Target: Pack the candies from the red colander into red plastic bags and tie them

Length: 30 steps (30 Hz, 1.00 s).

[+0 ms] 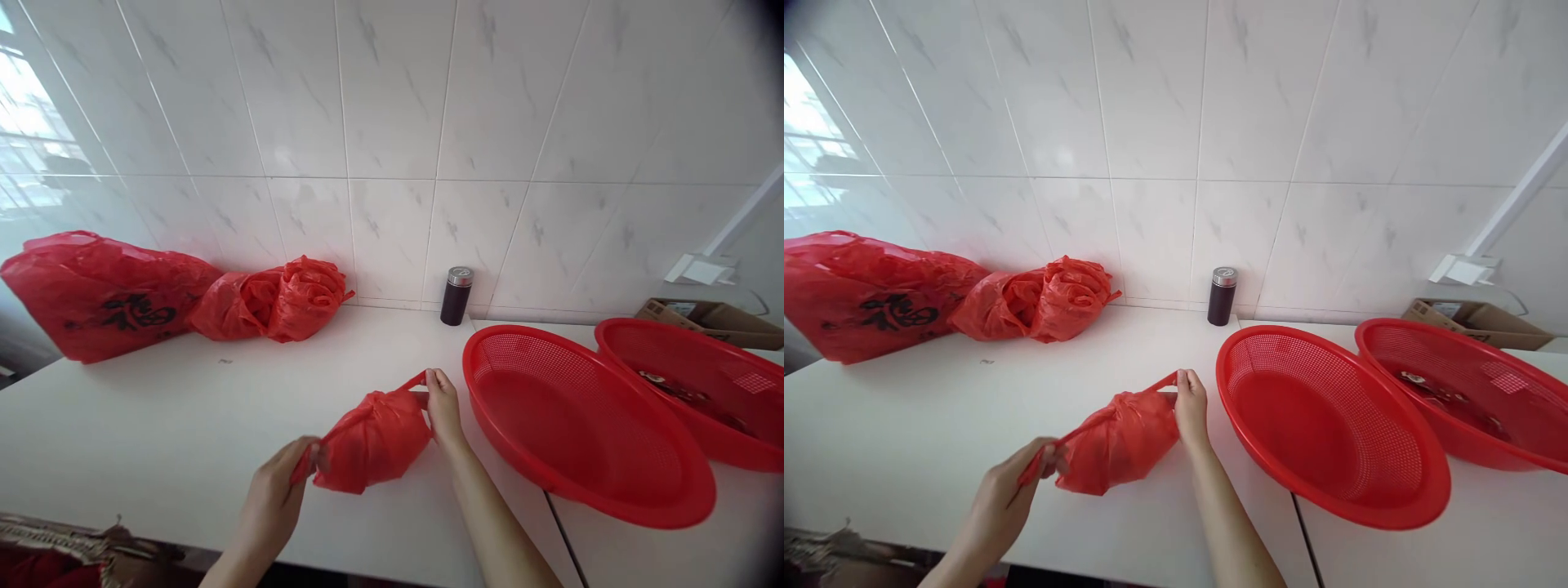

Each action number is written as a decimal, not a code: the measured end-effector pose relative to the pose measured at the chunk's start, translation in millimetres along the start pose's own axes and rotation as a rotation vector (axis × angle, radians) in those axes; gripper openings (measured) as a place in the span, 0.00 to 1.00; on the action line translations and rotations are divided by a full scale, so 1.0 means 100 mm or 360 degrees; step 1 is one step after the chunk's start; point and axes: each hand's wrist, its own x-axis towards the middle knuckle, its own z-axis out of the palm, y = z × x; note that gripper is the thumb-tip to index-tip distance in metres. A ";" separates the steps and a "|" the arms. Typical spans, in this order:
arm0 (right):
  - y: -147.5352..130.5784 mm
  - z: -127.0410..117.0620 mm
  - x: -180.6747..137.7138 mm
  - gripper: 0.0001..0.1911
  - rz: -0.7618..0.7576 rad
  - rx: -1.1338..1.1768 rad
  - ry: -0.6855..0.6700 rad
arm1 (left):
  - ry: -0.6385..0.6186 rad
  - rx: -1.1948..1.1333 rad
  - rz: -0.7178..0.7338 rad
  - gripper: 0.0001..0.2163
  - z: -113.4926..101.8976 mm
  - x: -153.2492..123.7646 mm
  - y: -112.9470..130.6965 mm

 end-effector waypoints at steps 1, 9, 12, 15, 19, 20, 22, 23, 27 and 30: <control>0.09 0.01 0.04 0.20 0.0017 -0.0085 0.0050 | 0.0068 -0.0047 -0.0041 0.14 0.05 -0.09 -0.06; 0.01 0.26 -0.18 0.19 -0.0211 -0.0620 0.0146 | 0.0560 -0.0081 -0.0186 0.12 0.55 0.13 -0.04; 0.02 0.28 -0.27 0.21 -0.0323 -0.0930 0.0056 | 0.0422 0.0154 -0.0290 0.14 0.59 0.33 -0.01; 0.13 0.19 -0.17 0.21 -0.0313 -0.1192 -0.0007 | 0.0167 0.0407 -0.0385 0.14 0.56 0.50 -0.11; 0.33 0.03 0.12 0.18 -0.0173 -0.1374 -0.0003 | -0.0102 0.0707 -0.0473 0.12 0.55 0.75 -0.34; 0.38 0.01 0.19 0.17 -0.0139 -0.1416 0.0001 | -0.0145 0.0748 -0.0476 0.11 0.56 0.81 -0.39; 0.46 0.01 0.28 0.17 -0.0092 -0.1487 0.0000 | -0.0190 0.0806 -0.0473 0.11 0.59 0.90 -0.47; 0.49 0.03 0.31 0.18 -0.0080 -0.1515 -0.0003 | -0.0208 0.0840 -0.0479 0.11 0.60 0.94 -0.51; 0.58 0.10 0.37 0.19 -0.0076 -0.1579 -0.0031 | -0.0285 0.0953 -0.0526 0.15 0.63 1.05 -0.59; 0.62 0.13 0.41 0.19 -0.0073 -0.1604 -0.0030 | -0.0317 0.1011 -0.0534 0.17 0.66 1.09 -0.63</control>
